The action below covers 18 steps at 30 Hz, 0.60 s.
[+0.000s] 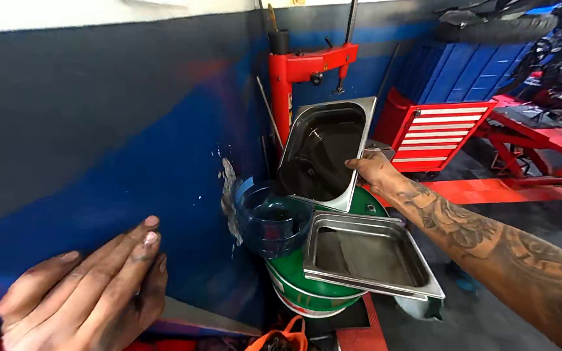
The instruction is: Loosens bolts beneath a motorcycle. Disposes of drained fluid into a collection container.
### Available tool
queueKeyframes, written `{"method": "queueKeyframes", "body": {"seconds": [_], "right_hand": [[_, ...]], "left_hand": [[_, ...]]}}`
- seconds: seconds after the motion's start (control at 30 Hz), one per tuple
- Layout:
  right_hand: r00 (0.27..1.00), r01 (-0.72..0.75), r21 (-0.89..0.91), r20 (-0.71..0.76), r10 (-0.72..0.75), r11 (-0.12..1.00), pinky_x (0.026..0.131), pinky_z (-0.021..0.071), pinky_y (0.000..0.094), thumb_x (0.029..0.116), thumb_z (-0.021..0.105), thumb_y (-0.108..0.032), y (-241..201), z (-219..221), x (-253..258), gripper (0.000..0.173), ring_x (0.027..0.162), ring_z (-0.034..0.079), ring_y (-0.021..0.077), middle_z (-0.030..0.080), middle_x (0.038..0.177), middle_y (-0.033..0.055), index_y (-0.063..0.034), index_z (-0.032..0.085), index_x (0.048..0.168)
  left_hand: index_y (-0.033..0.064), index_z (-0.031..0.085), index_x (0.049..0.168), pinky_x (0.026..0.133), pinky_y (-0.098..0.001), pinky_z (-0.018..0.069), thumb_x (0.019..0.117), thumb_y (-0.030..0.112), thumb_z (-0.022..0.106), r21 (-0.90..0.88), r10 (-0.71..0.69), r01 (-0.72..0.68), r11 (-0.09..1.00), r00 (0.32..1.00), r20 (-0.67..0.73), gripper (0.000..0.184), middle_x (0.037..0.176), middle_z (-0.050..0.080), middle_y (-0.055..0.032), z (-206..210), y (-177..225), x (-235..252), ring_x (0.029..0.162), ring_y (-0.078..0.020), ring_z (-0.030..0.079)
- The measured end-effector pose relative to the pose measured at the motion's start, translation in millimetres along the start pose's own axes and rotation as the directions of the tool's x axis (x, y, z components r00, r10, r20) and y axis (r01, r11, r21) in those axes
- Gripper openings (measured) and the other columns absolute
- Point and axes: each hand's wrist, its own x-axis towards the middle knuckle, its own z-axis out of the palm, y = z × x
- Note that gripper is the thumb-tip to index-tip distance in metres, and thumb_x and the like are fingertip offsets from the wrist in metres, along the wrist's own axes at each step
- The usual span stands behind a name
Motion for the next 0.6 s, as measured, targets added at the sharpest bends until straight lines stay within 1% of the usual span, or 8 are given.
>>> {"method": "queueKeyframes", "body": {"seconds": [0.07, 0.1, 0.2, 0.27, 0.37, 0.47, 0.5, 0.6], "right_hand": [[1.000, 0.016, -0.099, -0.003, -0.016, 0.995, 0.052, 0.0513, 0.0387, 0.0881, 0.075, -0.022, 12, 9, 10, 0.034, 0.061, 0.061, 0.0221, 0.066, 0.086, 0.0138, -0.0080, 0.063, 0.117], [0.999, 0.038, -0.153, -0.007, -0.039, 0.988, 0.053, 0.0531, 0.0423, 0.0872, 0.076, -0.024, 17, 13, 12, 0.033, 0.063, 0.063, 0.0243, 0.068, 0.088, 0.0147, -0.0083, 0.066, 0.114], [0.994, 0.108, -0.339, 0.003, -0.114, 0.935, 0.067, 0.0567, 0.0582, 0.0879, 0.074, -0.030, 20, 25, 12, 0.028, 0.080, 0.070, 0.0325, 0.072, 0.094, 0.0157, -0.0125, 0.072, 0.110], [0.983, 0.165, -0.452, 0.006, -0.182, 0.876, 0.076, 0.0549, 0.0641, 0.0895, 0.072, -0.034, 14, 31, 11, 0.030, 0.088, 0.071, 0.0350, 0.073, 0.096, 0.0154, -0.0129, 0.074, 0.111], [0.953, 0.264, -0.590, 0.035, -0.302, 0.763, 0.076, 0.0516, 0.0662, 0.0926, 0.070, -0.038, 2, 39, -2, 0.028, 0.087, 0.069, 0.0363, 0.072, 0.089, 0.0145, -0.0118, 0.074, 0.102], [0.907, 0.365, -0.665, 0.094, -0.412, 0.651, 0.071, 0.0506, 0.0644, 0.0945, 0.069, -0.037, -4, 50, -19, 0.027, 0.081, 0.067, 0.0369, 0.069, 0.083, 0.0147, -0.0097, 0.071, 0.096], [0.888, 0.394, -0.681, 0.109, -0.447, 0.617, 0.070, 0.0508, 0.0637, 0.0945, 0.069, -0.036, -2, 54, -22, 0.027, 0.082, 0.067, 0.0371, 0.068, 0.086, 0.0151, -0.0089, 0.071, 0.095], [0.826, 0.478, -0.696, 0.148, -0.543, 0.536, 0.074, 0.0541, 0.0635, 0.0935, 0.069, -0.033, 12, 71, -28, 0.025, 0.091, 0.068, 0.0372, 0.070, 0.109, 0.0151, -0.0087, 0.073, 0.098]], "left_hand": [[0.0095, 0.069, 0.126, 0.098, -0.0443, 0.0482, 0.0985, 0.021, 0.061, 0.013, 0.007, -0.008, 1.000, 1.000, 0.012, 0.032, 0.112, 0.077, -0.0120, 0, 1, 2, 0.102, -0.0232, 0.073], [0.0082, 0.069, 0.127, 0.099, -0.0449, 0.0486, 0.0988, 0.020, 0.060, 0.020, 0.010, -0.011, 1.000, 1.000, 0.023, 0.032, 0.110, 0.077, -0.0130, 0, 2, 2, 0.102, -0.0242, 0.073], [0.0057, 0.071, 0.124, 0.100, -0.0450, 0.0490, 0.0987, 0.019, 0.059, 0.020, 0.011, -0.011, 1.000, 0.999, 0.037, 0.031, 0.109, 0.077, -0.0140, -1, 4, 3, 0.102, -0.0255, 0.073], [0.0071, 0.072, 0.124, 0.100, -0.0432, 0.0479, 0.0986, 0.020, 0.059, 0.018, 0.004, -0.005, 1.000, 1.000, 0.022, 0.031, 0.109, 0.077, -0.0117, 0, 5, 4, 0.102, -0.0231, 0.073], [0.0112, 0.072, 0.124, 0.102, -0.0447, 0.0466, 0.0972, 0.020, 0.062, -0.003, -0.028, 0.028, 1.000, 1.000, -0.010, 0.030, 0.112, 0.077, -0.0098, 2, 5, -1, 0.105, -0.0229, 0.072], [0.0112, 0.072, 0.127, 0.104, -0.0488, 0.0463, 0.0945, 0.019, 0.066, -0.028, -0.058, 0.057, 0.998, 0.998, -0.032, 0.034, 0.116, 0.076, -0.0118, 4, 6, -8, 0.108, -0.0259, 0.072], [0.0109, 0.072, 0.128, 0.105, -0.0490, 0.0455, 0.0940, 0.018, 0.066, -0.037, -0.060, 0.058, 0.998, 0.998, -0.031, 0.036, 0.119, 0.075, -0.0120, 4, 6, -9, 0.110, -0.0259, 0.071], [0.0110, 0.070, 0.131, 0.108, -0.0489, 0.0442, 0.0935, 0.018, 0.066, -0.044, -0.054, 0.053, 0.998, 0.998, -0.021, 0.038, 0.123, 0.073, -0.0113, 3, 6, -9, 0.115, -0.0259, 0.069]]}}
